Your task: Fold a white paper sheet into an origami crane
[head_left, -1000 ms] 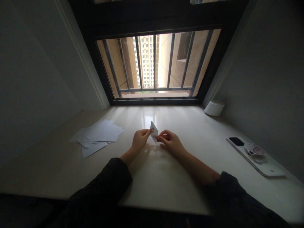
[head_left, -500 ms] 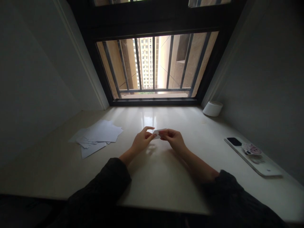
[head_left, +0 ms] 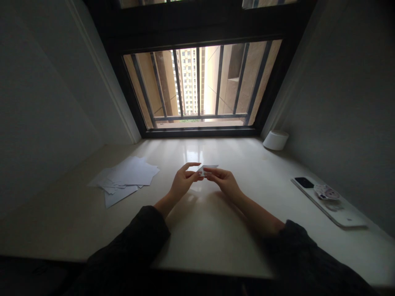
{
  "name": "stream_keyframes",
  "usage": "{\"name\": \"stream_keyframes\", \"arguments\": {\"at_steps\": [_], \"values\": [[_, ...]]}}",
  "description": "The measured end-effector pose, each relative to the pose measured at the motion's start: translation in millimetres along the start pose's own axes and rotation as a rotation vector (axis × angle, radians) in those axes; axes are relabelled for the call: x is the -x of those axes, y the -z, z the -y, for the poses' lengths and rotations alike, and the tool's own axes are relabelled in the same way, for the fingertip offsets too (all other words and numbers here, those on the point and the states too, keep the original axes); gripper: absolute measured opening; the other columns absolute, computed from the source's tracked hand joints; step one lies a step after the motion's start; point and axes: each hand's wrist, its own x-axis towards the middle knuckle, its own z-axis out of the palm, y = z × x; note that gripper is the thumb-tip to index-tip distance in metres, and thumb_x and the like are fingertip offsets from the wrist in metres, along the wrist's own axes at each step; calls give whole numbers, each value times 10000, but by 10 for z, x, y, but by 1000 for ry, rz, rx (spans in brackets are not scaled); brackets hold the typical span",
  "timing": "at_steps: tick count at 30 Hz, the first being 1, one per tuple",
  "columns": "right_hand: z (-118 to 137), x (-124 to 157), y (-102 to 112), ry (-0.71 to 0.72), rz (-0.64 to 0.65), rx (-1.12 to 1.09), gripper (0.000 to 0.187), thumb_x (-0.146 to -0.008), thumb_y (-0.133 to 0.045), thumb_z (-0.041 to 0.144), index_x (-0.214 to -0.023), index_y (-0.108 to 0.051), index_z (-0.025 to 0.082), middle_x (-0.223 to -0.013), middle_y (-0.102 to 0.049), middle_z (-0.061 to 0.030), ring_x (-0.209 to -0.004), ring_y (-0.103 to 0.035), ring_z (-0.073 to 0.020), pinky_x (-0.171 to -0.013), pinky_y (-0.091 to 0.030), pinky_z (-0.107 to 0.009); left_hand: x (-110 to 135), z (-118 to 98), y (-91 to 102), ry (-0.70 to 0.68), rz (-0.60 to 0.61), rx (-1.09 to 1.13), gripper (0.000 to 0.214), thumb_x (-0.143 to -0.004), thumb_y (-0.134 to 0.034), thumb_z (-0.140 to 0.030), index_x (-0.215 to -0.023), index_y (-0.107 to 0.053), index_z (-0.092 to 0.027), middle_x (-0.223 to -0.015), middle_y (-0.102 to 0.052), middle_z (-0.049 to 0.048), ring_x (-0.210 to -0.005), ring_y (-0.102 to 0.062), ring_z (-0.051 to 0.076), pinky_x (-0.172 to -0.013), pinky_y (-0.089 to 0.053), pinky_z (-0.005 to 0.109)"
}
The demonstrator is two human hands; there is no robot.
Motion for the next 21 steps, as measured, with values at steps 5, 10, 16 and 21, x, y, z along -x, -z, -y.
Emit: {"name": "stream_keyframes", "arguments": {"at_steps": [5, 10, 16, 21], "values": [[-66, -22, 21, -24, 5, -32, 366, -642, -725, 410, -962, -723, 233, -964, -722, -36, -895, -650, -242, -880, -495, -444, -11, 17, 4, 83, -12, 46, 410, -710, -687, -404, -1025, -609, -154, -804, -723, 102, -777, -692, 235, -768, -499, 358], [-8, -4, 23, 36, 63, 41, 325, -710, -675, 418, -987, -712, 251, -1008, -708, -36, -925, -642, -236, -866, -499, -415, -30, -4, 31, 27, -34, 34, 338, -684, -702, -400, -909, -643, -155, -749, -715, 81, -744, -690, 240, -776, -500, 378], [41, 43, 12, 103, 74, 148, 318, -689, -718, 364, -984, -710, 247, -977, -716, -46, -919, -656, -255, -858, -504, -422, -17, -52, 52, 52, -3, 22, 357, -717, -674, -390, -985, -657, -156, -755, -711, 79, -742, -684, 220, -785, -491, 366], [53, 35, 5, 87, 48, 81, 323, -676, -731, 367, -975, -716, 247, -955, -724, -46, -952, -654, -265, -894, -496, -433, -3, -35, 7, -69, -20, 6, 302, -696, -702, -342, -928, -697, -149, -824, -720, 85, -772, -676, 206, -799, -503, 359]]}}
